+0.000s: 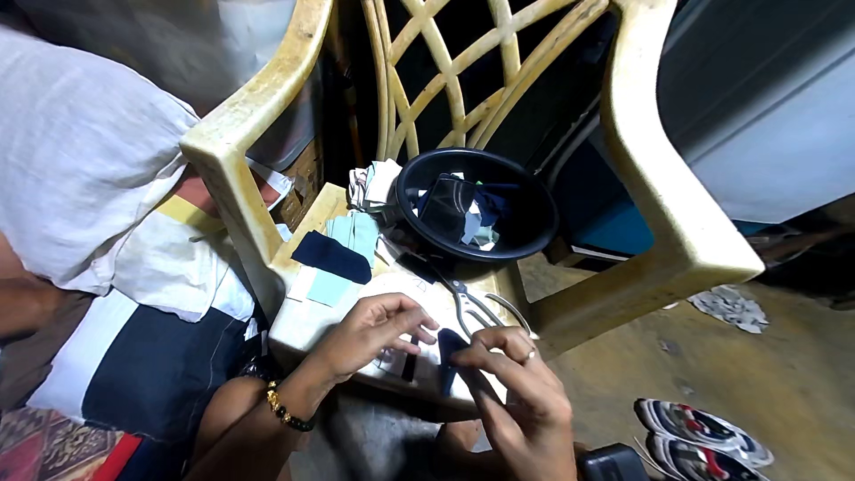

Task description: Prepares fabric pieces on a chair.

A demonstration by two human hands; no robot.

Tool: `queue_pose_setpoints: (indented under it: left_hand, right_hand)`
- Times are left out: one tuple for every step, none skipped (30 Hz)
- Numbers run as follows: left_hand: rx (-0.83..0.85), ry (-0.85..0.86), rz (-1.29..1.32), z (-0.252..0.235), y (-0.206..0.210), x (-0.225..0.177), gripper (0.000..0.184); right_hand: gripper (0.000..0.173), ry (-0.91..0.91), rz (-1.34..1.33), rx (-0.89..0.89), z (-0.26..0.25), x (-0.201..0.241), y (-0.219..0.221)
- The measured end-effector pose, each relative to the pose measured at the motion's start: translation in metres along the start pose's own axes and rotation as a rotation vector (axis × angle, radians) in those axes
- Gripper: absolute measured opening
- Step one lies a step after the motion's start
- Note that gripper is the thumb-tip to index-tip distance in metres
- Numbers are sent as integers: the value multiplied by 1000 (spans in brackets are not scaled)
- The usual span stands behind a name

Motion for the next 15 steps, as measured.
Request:
queue_pose_setpoints:
  left_hand:
    - [9,-69,-4,-1,0,5,29]
    - [28,-125,3,-1,2,9,35]
    - [55,-166,16,-1,6,13,40]
    - [91,-192,40,0,11,16,44]
    - [135,-204,80,1,15,19,46]
    - [175,-201,128,2,19,20,44]
    - [207,-187,177,2,21,21,37]
    - [228,-167,220,2,22,21,32]
    - [228,-154,239,2,22,19,28]
    - [218,-146,241,2,22,16,25]
    - [202,-151,239,2,20,15,25]
    - [186,-167,227,2,19,15,27]
    - [181,-179,223,2,19,15,29]
    - [180,-185,221,2,18,15,30]
    - [180,-185,222,2,18,15,29]
  right_hand:
    - [9,-33,8,-6,-1,4,-2]
    - [10,-56,-18,-7,-2,7,-3]
    - [10,-67,-76,0,-3,7,-4]
    - [9,-69,-151,21,-3,6,-5]
    - [9,-63,-232,49,-3,3,-5]
    - [9,-44,-300,77,-3,-2,-5]
    - [10,-15,-361,100,-2,-7,-5]
    - [11,21,-406,113,0,-14,-5]
    - [13,60,-442,111,1,-20,-6]
    - [14,95,-479,100,2,-26,-7]
    - [14,122,-516,89,4,-31,-8]
    - [14,144,-543,81,5,-35,-8]
    - [15,165,-564,72,5,-38,-8]
    - [16,188,-578,64,6,-40,-8]
    - [17,206,-589,60,6,-42,-8]
Point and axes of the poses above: each hand's wrist, its own z-axis away from the middle knuckle, its own y-axis out of the palm, x = y × z, the point moved 8 cm from there along -z, towards the middle knuckle, and after that the axes turned 2 degrees about -y, right-handed, at the moved point
